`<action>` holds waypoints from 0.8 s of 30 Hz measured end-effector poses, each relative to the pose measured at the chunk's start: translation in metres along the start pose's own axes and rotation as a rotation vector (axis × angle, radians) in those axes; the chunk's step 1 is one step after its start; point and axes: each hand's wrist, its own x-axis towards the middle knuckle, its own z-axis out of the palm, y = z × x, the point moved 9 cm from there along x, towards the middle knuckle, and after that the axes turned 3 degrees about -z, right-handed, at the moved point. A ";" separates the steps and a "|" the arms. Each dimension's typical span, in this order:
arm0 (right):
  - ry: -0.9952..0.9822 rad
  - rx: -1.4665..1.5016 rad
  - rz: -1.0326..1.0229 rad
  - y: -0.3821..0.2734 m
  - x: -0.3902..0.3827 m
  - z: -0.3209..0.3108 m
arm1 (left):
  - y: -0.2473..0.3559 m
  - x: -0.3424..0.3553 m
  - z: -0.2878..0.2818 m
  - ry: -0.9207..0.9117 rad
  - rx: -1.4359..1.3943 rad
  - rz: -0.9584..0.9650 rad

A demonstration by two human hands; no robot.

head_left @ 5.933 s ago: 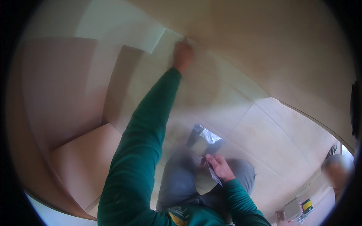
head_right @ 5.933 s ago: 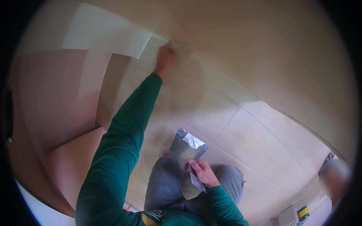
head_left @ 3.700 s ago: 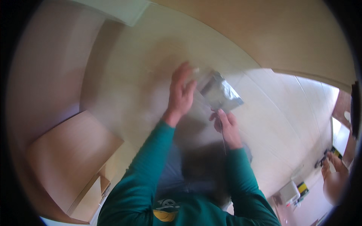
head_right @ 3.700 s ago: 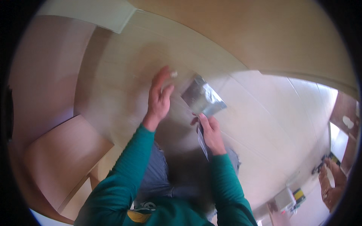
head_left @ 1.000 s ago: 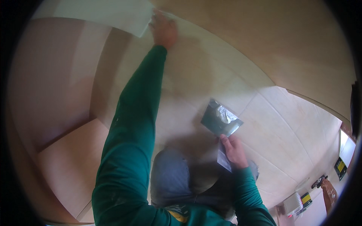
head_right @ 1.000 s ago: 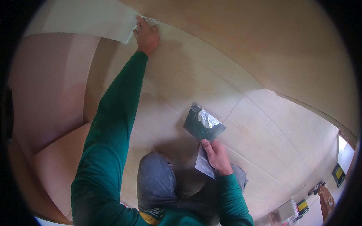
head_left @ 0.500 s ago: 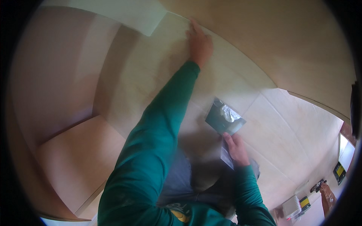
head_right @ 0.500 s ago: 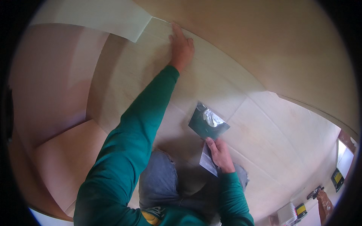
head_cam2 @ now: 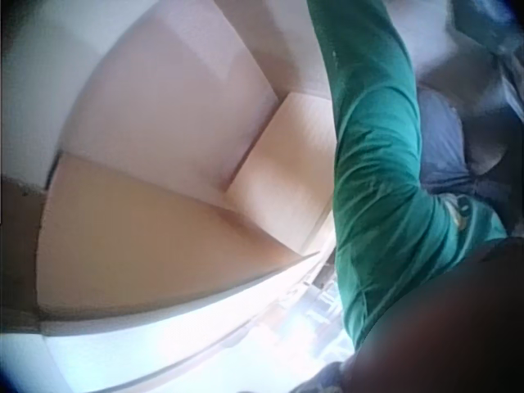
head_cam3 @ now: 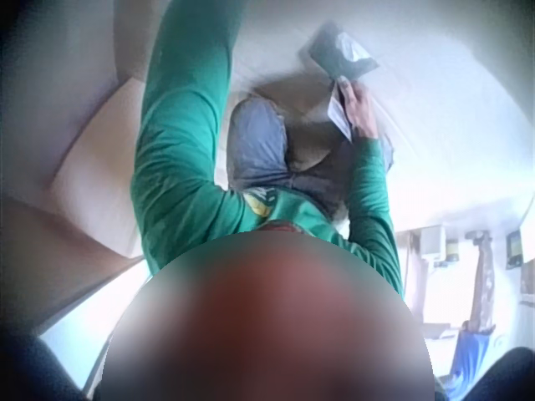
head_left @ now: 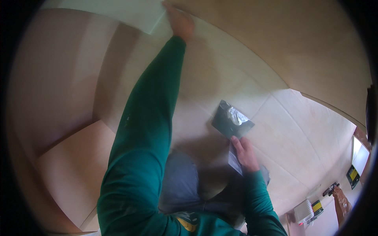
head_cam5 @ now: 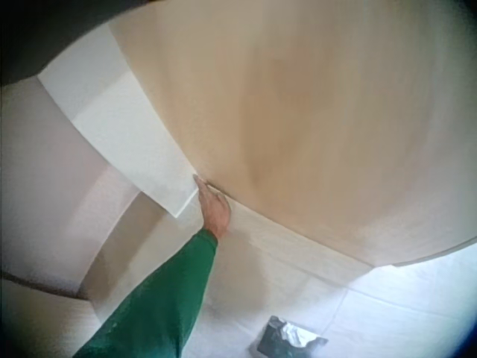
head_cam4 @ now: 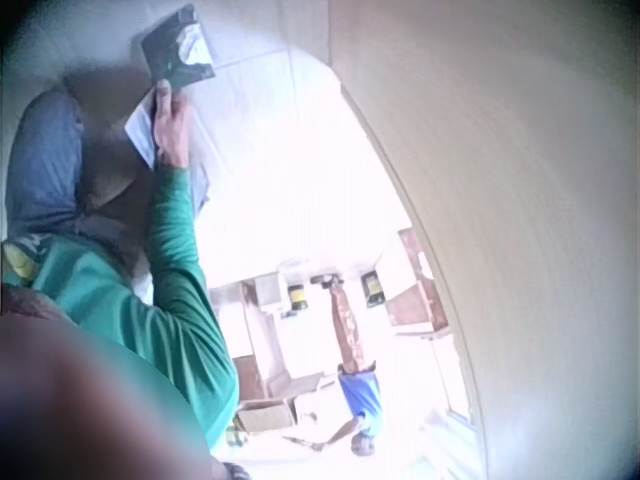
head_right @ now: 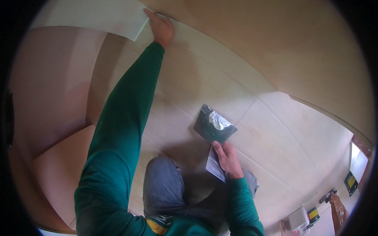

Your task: The person scoops white joint compound from a bucket onto a hawk using a putty knife, then spreads and smooths it on the hawk. They walk to a sink to rinse the putty knife, return to the work area, and apply the compound to a wooden cabinet edge, smoothing it with the putty knife.

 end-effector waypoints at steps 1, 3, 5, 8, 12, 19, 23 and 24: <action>0.015 0.056 -0.046 -0.003 0.001 0.002 | -0.001 -0.001 0.001 0.013 -0.048 0.012; 0.044 0.167 -0.139 -0.004 0.003 0.006 | -0.001 -0.006 0.001 0.043 -0.142 0.036; 0.052 0.145 -0.146 -0.002 0.005 0.006 | 0.004 -0.026 0.005 0.086 -0.131 0.089; 0.023 0.128 -0.098 0.014 0.007 0.007 | 0.031 -0.062 0.019 0.052 -0.174 0.048; 0.073 0.127 -0.168 0.013 0.007 0.006 | 0.060 -0.092 0.020 -0.048 -0.339 -0.039; 0.008 0.437 -0.171 0.003 0.010 0.024 | 0.035 -0.191 -0.006 -0.313 -0.467 -0.136; -0.057 0.649 -0.111 -0.001 0.007 0.033 | 0.010 -0.306 -0.031 -0.388 -1.132 -0.700; -0.081 0.694 -0.092 -0.021 -0.015 0.038 | 0.045 -0.326 -0.054 -0.438 -1.515 -0.967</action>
